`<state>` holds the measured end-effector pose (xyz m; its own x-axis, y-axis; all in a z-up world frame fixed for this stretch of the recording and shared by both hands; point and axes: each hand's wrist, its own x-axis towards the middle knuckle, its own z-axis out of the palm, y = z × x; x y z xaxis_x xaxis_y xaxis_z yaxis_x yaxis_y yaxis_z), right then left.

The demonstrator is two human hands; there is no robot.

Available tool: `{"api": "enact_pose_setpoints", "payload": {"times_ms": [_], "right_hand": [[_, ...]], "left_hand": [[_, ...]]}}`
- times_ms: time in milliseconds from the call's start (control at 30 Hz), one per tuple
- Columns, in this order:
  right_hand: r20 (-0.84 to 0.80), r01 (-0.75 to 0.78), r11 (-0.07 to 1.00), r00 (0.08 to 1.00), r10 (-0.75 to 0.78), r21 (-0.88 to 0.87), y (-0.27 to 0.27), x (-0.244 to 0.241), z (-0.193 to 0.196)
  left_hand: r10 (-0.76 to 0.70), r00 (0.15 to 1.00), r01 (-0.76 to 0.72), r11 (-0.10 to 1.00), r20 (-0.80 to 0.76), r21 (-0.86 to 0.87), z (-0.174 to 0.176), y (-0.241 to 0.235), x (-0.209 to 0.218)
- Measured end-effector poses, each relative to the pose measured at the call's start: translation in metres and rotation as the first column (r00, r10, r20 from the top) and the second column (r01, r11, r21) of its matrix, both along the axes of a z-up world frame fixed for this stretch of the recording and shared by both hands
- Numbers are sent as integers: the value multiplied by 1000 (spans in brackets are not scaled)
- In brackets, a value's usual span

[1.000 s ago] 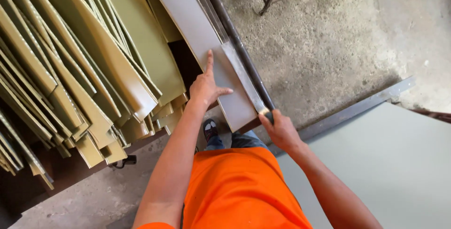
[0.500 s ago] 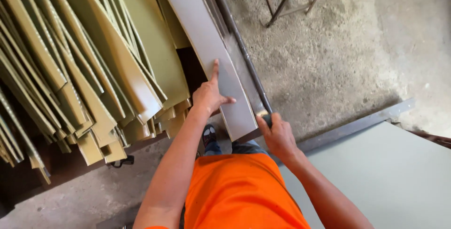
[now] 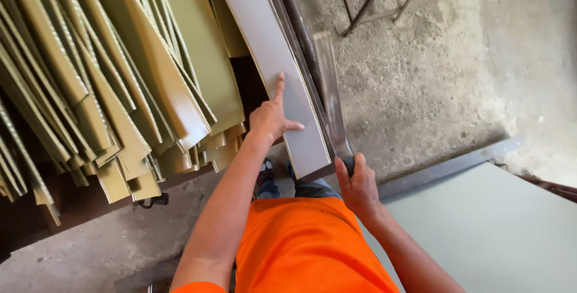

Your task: Smoothing the edges of metal strips using a manual deburring tool.

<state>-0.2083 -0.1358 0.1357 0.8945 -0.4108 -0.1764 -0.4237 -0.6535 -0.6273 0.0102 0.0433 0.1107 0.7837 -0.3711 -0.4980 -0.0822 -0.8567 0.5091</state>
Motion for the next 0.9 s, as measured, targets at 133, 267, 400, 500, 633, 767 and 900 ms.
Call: {"api": "enact_pose_setpoints", "payload": {"times_ms": [133,267,400,500,633,767,900], "right_hand": [[-179,-162,983,973,145,-85,-17,1,-29],[-252,-165,983,957,142,-76,-26,-19,-36],[-295,-126,991,949,111,-33,-22,-19,-27],[-213,-111,988,973,86,-110,-21,-29,-44],[-204,83,996,975,-87,-28,9,-7,11],[88,187,982,978,-189,33,30,22,54],[268,188,964,935,-234,187,29,42,21]], "left_hand": [[32,999,-32,999,31,9,5,5,-4],[30,1000,-30,999,-8,-17,10,6,-17],[129,984,-141,985,124,97,60,9,27],[-171,951,102,961,258,258,45,-1,91],[-203,958,170,971,201,170,28,-3,82],[-239,958,216,965,158,147,27,-5,33],[-252,956,225,958,150,178,29,-5,29]]}}
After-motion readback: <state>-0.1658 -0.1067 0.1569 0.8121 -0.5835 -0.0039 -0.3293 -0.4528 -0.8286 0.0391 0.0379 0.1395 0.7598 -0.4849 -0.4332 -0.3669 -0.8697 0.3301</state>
